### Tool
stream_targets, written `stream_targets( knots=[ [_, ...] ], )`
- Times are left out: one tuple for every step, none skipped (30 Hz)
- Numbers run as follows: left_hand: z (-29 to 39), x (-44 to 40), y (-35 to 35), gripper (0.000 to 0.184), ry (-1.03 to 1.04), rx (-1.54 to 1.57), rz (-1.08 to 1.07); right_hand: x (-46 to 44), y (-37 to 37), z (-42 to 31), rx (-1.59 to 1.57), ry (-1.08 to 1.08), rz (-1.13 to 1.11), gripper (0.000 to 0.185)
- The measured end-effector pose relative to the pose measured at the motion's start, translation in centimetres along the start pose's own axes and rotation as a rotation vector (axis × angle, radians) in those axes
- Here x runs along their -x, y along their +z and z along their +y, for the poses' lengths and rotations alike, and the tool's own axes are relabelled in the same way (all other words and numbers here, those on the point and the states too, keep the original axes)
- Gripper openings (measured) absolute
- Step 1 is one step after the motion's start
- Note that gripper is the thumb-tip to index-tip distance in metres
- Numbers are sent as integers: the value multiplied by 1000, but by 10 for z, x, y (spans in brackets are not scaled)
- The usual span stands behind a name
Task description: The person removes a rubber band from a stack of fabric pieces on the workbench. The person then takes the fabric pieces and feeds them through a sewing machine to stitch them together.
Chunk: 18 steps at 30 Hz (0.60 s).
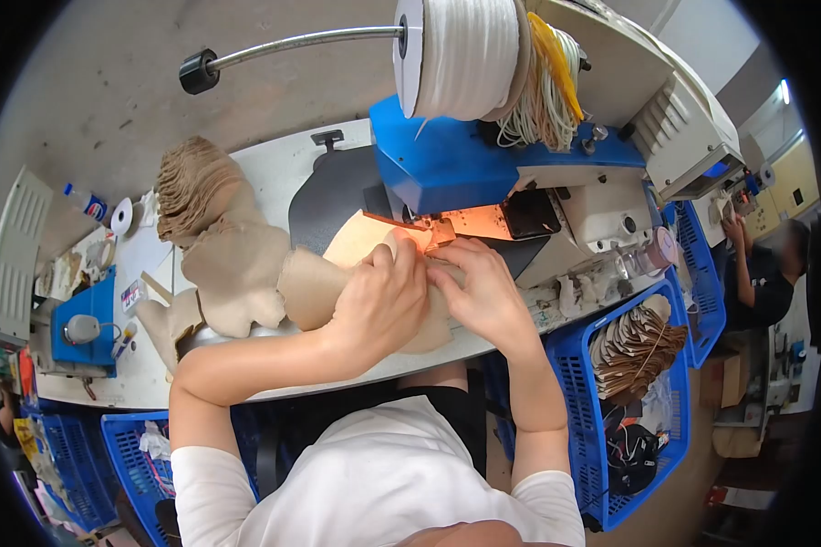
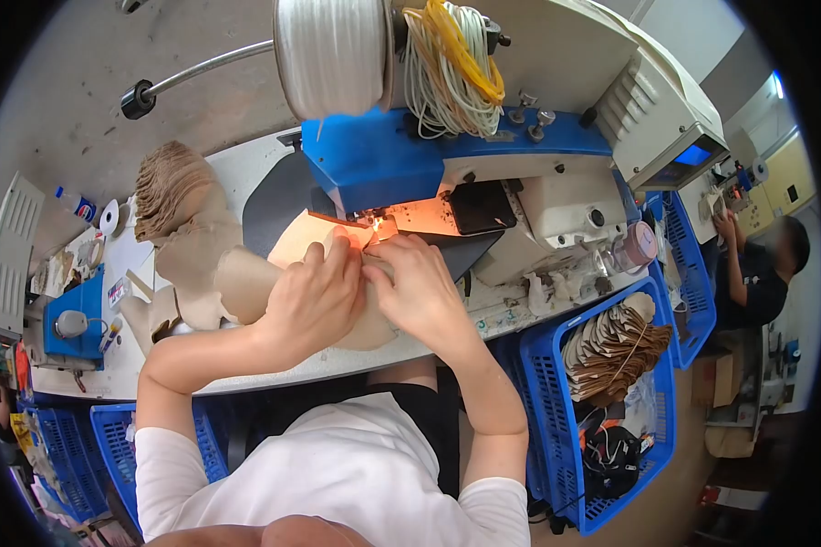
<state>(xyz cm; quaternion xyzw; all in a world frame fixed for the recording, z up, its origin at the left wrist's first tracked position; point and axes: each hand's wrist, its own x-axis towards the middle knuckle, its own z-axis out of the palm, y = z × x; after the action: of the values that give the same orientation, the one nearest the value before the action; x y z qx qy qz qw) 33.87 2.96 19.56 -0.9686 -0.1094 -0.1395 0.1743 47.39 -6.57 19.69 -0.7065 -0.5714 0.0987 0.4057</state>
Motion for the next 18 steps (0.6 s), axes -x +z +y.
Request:
stream_targets(
  knots=[
    [0,-1,3,25,-8,29,2,0,2,3,-17,-13,7,18],
    [0,-3,5,25,-16,58,4,0,3,5,-34,-26,15,18],
    [0,-4,7,26,-20,38,14,0,3,5,-19,-13,8,18],
    [2,-4,8,26,-26,18,23,0,2,5,-4,-1,1,19],
    [3,-5,9,26,-33,-4,32,-2,1,4,9,10,-8,19],
    [4,-6,9,26,-24,-18,12,-4,0,5,29,17,-32,22],
    [5,-8,9,26,-16,-32,-8,-6,-2,5,50,26,-56,24],
    [6,-9,9,26,-7,-45,-29,-7,-4,6,70,35,-82,27],
    [7,-10,9,26,-13,-56,-37,-9,-6,7,70,38,-103,28],
    [9,-11,8,26,-17,-67,-45,-10,-7,8,70,41,-122,29],
    [9,-13,8,26,-20,-77,-50,-11,-8,9,73,46,-141,30],
    [10,-14,7,26,-23,-75,-35,-13,-9,10,77,33,-144,31],
    [9,-15,7,27,-22,-75,-21,-14,-10,11,80,21,-144,31],
    [9,-15,6,27,-21,-75,-9,-15,-9,11,80,10,-144,32],
    [9,-15,6,28,-36,-77,-19,-15,-9,13,91,-12,-137,32],
    [11,-16,6,28,-51,-79,-30,-16,-9,14,103,-34,-131,33],
    [12,-16,7,29,-68,-81,-39,-17,-9,15,114,-57,-125,33],
    [13,-17,7,29,-72,-91,-41,-18,-10,15,120,-53,-137,33]
  ],
)
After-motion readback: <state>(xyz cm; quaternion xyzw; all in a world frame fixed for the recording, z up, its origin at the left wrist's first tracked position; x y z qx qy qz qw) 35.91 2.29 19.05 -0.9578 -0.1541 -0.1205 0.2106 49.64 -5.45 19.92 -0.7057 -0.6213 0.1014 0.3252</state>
